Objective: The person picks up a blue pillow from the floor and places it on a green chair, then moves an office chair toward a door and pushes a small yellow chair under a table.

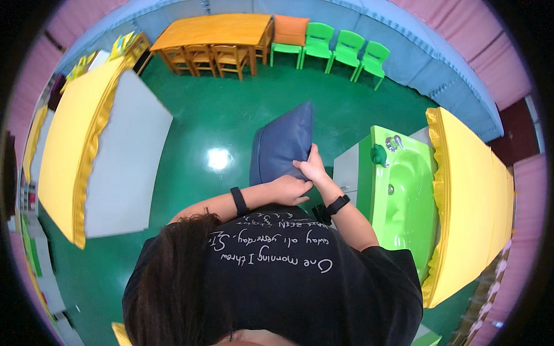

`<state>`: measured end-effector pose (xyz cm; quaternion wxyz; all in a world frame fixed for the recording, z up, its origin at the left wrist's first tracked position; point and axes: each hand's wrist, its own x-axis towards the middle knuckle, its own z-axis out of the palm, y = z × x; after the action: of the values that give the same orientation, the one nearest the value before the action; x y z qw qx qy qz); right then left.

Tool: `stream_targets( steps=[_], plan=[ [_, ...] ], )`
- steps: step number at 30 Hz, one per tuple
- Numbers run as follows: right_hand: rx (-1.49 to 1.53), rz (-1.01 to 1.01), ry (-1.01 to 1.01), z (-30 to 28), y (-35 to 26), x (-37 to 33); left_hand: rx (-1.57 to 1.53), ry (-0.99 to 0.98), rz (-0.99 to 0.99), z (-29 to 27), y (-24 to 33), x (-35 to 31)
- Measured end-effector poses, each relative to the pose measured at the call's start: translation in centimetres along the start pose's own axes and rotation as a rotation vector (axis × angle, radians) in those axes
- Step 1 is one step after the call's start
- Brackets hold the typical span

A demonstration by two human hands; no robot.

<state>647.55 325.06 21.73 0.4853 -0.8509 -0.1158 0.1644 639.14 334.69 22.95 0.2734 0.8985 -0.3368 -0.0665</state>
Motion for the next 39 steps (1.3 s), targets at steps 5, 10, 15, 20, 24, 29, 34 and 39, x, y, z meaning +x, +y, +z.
stream_targets(
  steps=[5, 10, 15, 20, 24, 29, 34, 39],
  plan=[
    [0.003, -0.077, 0.064, -2.9, -1.6, 9.6, -0.145, -0.114, 0.145, -5.7, -7.4, 5.2],
    [-0.052, -0.084, 0.080, -5.5, -0.3, 21.8, -0.113, -0.169, 0.147, -10.2, -19.6, 10.2],
    [-0.253, -0.020, 0.123, -9.1, 3.0, 36.1, -0.110, -0.037, -0.293, -13.0, -36.1, 11.9],
    [-0.378, 0.031, 0.163, -13.6, 1.6, 49.8, -0.020, 0.112, -0.908, -17.5, -49.3, 8.6],
    [-0.421, 0.036, 0.171, -15.5, -0.7, 60.0, -0.414, 0.208, -1.109, -15.5, -60.0, 4.1],
    [-0.414, 0.092, 0.181, -18.0, 2.3, 72.8, -0.956, 0.255, -1.365, -14.7, -71.1, 5.0],
    [-0.446, 0.120, 0.150, -19.3, -0.4, 88.0, -1.163, 0.405, -1.416, -8.6, -82.1, 3.3],
    [-0.514, -0.034, 0.106, -22.1, -0.3, 99.9, -1.065, 0.337, -1.395, -16.1, -91.5, 11.6]
  ],
)
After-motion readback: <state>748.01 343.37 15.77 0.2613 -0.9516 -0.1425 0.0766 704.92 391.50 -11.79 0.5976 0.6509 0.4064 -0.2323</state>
